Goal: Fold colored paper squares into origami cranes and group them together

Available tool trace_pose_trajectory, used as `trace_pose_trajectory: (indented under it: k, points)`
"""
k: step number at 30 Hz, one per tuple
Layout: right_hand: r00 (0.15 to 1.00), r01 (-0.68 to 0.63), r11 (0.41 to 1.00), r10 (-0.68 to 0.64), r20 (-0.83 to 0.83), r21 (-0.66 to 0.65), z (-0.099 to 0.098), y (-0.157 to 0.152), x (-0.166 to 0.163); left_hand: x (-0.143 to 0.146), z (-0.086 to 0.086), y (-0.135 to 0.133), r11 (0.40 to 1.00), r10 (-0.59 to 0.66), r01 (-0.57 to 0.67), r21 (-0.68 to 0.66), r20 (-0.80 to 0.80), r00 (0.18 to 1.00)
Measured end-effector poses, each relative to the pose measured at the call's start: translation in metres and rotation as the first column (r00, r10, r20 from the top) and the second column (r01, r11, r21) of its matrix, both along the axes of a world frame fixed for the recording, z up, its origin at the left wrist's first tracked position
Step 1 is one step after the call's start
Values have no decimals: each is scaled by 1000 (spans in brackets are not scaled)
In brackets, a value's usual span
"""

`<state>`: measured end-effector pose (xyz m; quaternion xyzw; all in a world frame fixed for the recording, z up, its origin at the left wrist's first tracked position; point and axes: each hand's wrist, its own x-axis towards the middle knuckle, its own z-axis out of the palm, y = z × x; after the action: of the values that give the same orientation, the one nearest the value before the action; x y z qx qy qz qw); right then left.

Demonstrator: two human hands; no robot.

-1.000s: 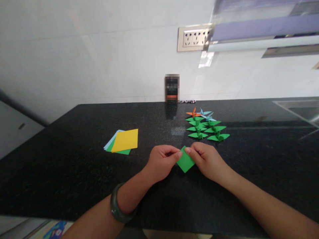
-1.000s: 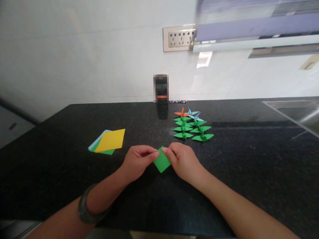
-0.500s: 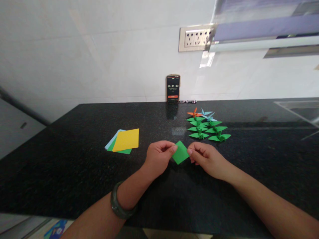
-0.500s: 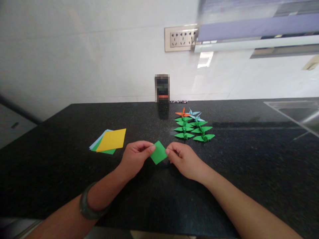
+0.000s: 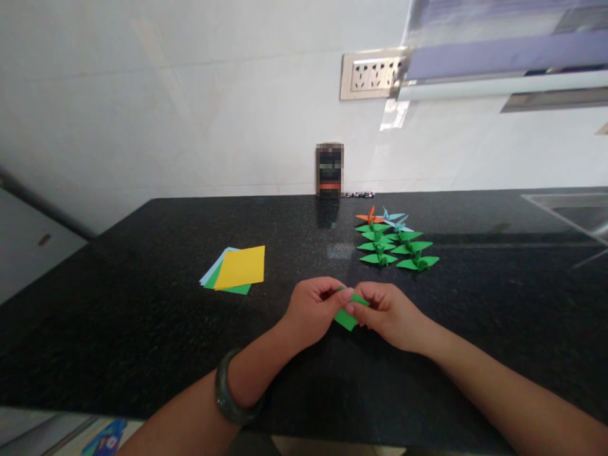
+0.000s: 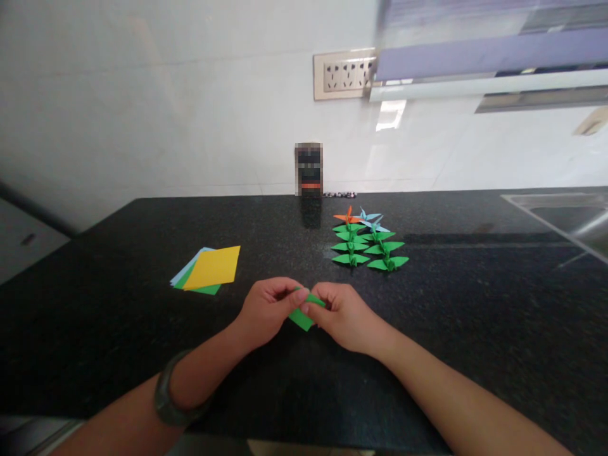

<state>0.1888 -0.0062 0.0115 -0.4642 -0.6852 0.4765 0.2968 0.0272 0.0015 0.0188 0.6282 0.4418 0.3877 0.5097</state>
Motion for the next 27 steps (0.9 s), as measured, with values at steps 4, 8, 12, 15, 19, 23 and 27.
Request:
trace_pose_trajectory:
  k: [4, 8, 12, 15, 19, 23, 27]
  points:
    - [998, -2, 992, -6, -60, -129, 4, -1, -2, 0, 1, -1, 989, 109, -94, 117, -128, 986]
    - [994, -2, 984, -18, -112, -177, 8, 0, -1, 1, 0, -1, 992, 122, -120, 24, -111, 986]
    - [991, 35, 987, -55, -124, -155, 7, 4, 3, 1, -1, 1, 995, 50, -44, -91, 67, 996]
    - [987, 36, 986, -61, -152, -161, 5, 7, 7, -1, 0, 3, 980, -17, 62, -189, 234, 972]
    - [990, -47, 977, 17, -143, -207, 4, 8, 11, -4, 0, 6, 960, -21, 103, -259, 303, 953]
    - [986, -103, 968, 69, -151, -230, 4, 7, 12, -5, -2, 6, 945, -28, 136, -296, 340, 940]
    - [986, -108, 965, 72, -152, -239, 5, 6, 13, -5, -4, 7, 932, -33, 163, -324, 372, 928]
